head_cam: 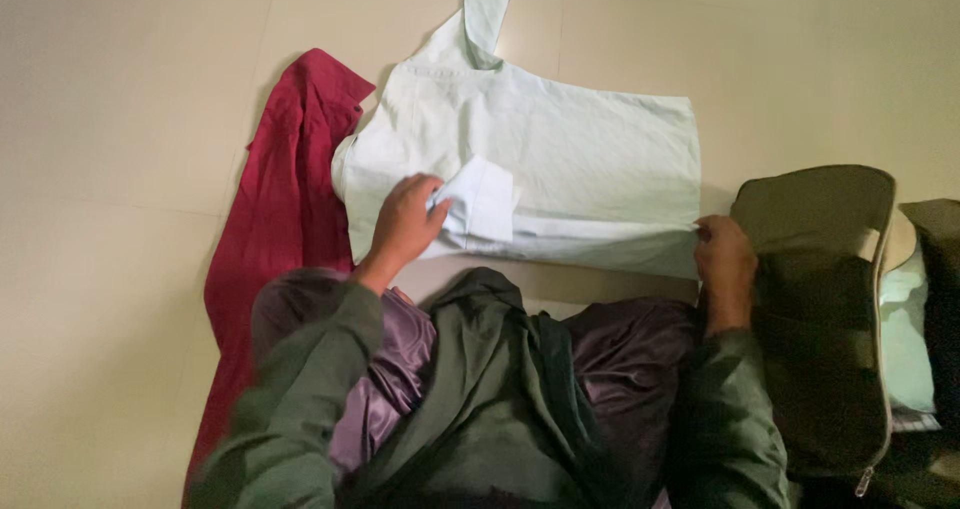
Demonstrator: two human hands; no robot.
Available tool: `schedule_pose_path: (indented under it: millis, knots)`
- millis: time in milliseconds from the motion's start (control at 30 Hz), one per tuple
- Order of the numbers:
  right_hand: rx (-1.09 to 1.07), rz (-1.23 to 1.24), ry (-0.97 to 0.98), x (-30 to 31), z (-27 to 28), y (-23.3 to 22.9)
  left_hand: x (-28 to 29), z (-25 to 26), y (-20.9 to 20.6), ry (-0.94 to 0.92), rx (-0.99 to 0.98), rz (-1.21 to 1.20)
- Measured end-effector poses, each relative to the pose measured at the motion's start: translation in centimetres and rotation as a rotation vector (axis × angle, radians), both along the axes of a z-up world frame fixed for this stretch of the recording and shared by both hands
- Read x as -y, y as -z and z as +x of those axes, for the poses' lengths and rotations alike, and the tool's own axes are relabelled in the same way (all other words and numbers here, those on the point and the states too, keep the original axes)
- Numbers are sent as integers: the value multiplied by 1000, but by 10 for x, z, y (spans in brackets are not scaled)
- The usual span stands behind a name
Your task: The person folds a light blue shirt by fastening the front buttons and smoothing the torso and sleeves while sitting on the floor.
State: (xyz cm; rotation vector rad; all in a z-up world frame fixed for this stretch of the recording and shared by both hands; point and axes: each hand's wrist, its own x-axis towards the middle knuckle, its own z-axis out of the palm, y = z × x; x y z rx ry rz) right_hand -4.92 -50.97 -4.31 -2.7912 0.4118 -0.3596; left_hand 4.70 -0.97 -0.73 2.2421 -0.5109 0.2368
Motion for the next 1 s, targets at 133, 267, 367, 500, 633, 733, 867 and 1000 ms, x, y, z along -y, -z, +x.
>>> schedule_pose_path:
  millis: [133,267,367,500,633,733,867,1000]
  knots:
    - [120,-156,-16,23,52,19,24,79,3,-39,44,-42]
    - [215,-193,-5,18,69,27,22,99,11,-98,172,-61]
    - [87,-47,-4,17,50,57,-8,73,32,-110,166,34]
    - [-186,75,-59,32,38,105,-57,35,71,-145,58,141]
    - [-278,229,-24,34,40,118,-74,38,101,-225,-66,126]
    - [-151,263,-30,17,40,127,-76,40,115,-212,-161,236]
    - [-129,96,-145,5,49,130,-80,44,130,-218,-271,380]
    - [-411,86,-72,7,53,129,-87,52,136,-300,-544,563]
